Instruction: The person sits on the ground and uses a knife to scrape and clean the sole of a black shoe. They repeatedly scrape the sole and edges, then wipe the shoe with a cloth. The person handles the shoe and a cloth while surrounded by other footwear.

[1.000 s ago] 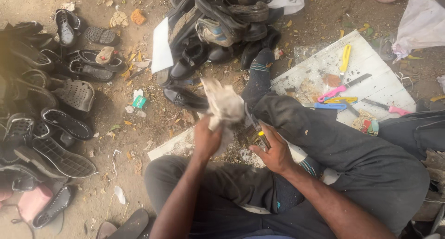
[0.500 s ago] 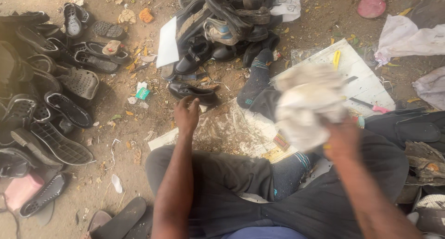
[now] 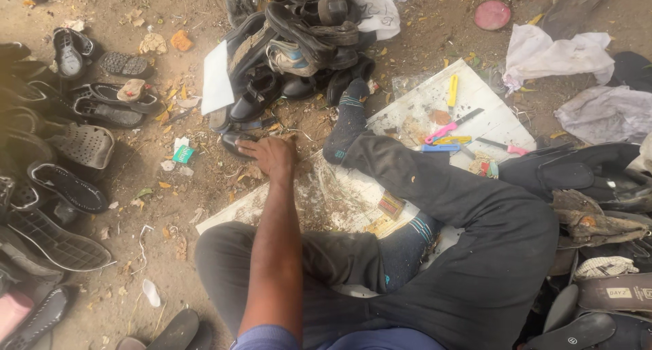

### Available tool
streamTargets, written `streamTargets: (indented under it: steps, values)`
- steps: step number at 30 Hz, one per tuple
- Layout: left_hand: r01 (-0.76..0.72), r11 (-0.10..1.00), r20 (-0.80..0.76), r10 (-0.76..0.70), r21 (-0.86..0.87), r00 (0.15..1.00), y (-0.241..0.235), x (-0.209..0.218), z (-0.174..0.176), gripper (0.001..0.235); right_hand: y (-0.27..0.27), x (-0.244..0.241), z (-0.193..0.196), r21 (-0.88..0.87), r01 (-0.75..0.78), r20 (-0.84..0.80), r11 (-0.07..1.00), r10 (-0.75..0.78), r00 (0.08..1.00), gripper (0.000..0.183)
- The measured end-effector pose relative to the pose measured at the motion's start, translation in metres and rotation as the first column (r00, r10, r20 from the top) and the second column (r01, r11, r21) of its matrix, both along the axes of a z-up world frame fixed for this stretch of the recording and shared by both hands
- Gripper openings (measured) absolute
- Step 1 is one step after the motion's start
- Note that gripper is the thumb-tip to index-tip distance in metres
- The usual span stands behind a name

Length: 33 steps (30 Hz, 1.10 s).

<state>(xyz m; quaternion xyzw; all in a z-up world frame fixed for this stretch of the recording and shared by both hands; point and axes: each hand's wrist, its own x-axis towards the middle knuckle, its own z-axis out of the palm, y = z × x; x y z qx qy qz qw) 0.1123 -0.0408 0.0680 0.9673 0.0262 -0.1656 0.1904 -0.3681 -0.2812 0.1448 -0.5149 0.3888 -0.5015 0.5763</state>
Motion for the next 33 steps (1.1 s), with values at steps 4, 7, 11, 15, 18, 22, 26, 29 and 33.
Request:
streamTargets:
  steps: [4, 7, 11, 15, 18, 22, 26, 29, 33]
  values:
    - [0.009, 0.995, 0.201, 0.011, -0.096, 0.979, 0.030, 0.024, -0.067, 0.026, 0.034, 0.023, -0.006, 0.046, -0.227, 0.011, 0.973, 0.227, 0.974, 0.052]
    - [0.109, 0.977, 0.338, -0.041, -0.184, 0.940, 0.061, 0.017, -0.097, 0.026, 0.062, 0.099, -0.024, 0.119, -0.512, -0.084, 0.851, 0.522, 0.849, 0.062]
    - [0.393, 0.915, 0.303, -0.401, 0.088, 0.865, 0.085, -0.047, -0.077, 0.023, 0.090, 0.169, -0.066, 0.254, -0.698, -0.196, 0.670, 0.742, 0.641, 0.052]
    - [0.484, 0.821, 0.191, -0.549, 0.303, 0.814, 0.066, -0.081, -0.044, 0.021, 0.123, 0.195, -0.131, 0.191, -0.790, -0.406, 0.582, 0.780, 0.477, 0.046]
    - [0.473, 0.854, 0.216, -0.515, 0.218, 0.830, 0.060, -0.082, -0.044, 0.027, 0.137, 0.180, -0.150, 0.257, -0.795, -0.456, 0.549, 0.794, 0.401, 0.045]
    - [0.570, 0.816, 0.251, -0.575, 0.100, 0.779, 0.050, -0.071, -0.069, 0.025, 0.141, 0.167, -0.127, 0.247, -0.783, -0.520, 0.570, 0.760, 0.389, 0.044]
    - [0.604, 0.783, 0.212, -0.622, 0.148, 0.754, 0.025, -0.064, -0.065, 0.025, 0.146, 0.171, -0.109, 0.196, -0.796, -0.589, 0.572, 0.718, 0.371, 0.047]
    - [0.654, 0.733, 0.165, -0.679, 0.187, 0.715, 0.033, -0.065, -0.046, 0.025, 0.147, 0.170, -0.124, 0.048, -0.831, -0.692, 0.555, 0.618, 0.373, 0.043]
    - [0.712, 0.582, 0.055, -0.787, 0.392, 0.614, 0.057, -0.084, -0.021, 0.026, 0.139, 0.177, -0.139, -0.238, -0.852, -0.740, 0.467, 0.480, 0.470, 0.037]
